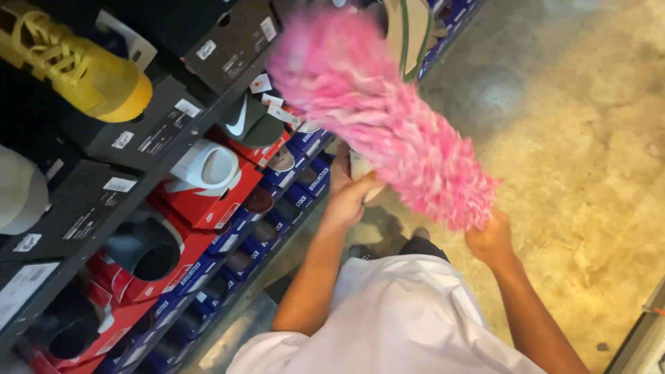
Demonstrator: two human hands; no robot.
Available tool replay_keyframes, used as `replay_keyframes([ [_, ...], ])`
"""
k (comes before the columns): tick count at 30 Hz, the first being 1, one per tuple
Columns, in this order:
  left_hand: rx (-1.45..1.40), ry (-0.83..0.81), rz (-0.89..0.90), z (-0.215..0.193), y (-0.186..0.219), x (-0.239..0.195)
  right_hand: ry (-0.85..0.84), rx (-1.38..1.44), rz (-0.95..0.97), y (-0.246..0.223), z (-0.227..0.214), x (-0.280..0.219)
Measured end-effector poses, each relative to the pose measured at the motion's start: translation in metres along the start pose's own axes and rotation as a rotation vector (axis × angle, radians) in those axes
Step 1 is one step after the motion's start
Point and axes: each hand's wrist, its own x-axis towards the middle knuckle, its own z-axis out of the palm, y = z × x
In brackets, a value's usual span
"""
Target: Cleaning and dusting various shoes on retail display shelves using a pink duster.
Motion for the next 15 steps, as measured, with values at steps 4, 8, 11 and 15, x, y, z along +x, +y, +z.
replay_keyframes([
  [4, -0.021, -0.020, -0.075, 0.023, -0.015, -0.014, 0.070, -0.185, 0.301, 0.062, -0.006, -0.018],
  [8, 0.020, -0.082, -0.071, 0.057, -0.031, -0.024, 0.323, 0.168, 0.296, 0.040, -0.029, -0.013],
  [11, 0.018, -0.068, -0.083, 0.057, -0.091, -0.028, 0.324, 0.181, 0.166, 0.064, -0.046, -0.031],
  [15, -0.072, 0.002, -0.149, 0.087, -0.133, -0.034, 0.165, -0.149, 0.105, 0.132, -0.060, -0.081],
])
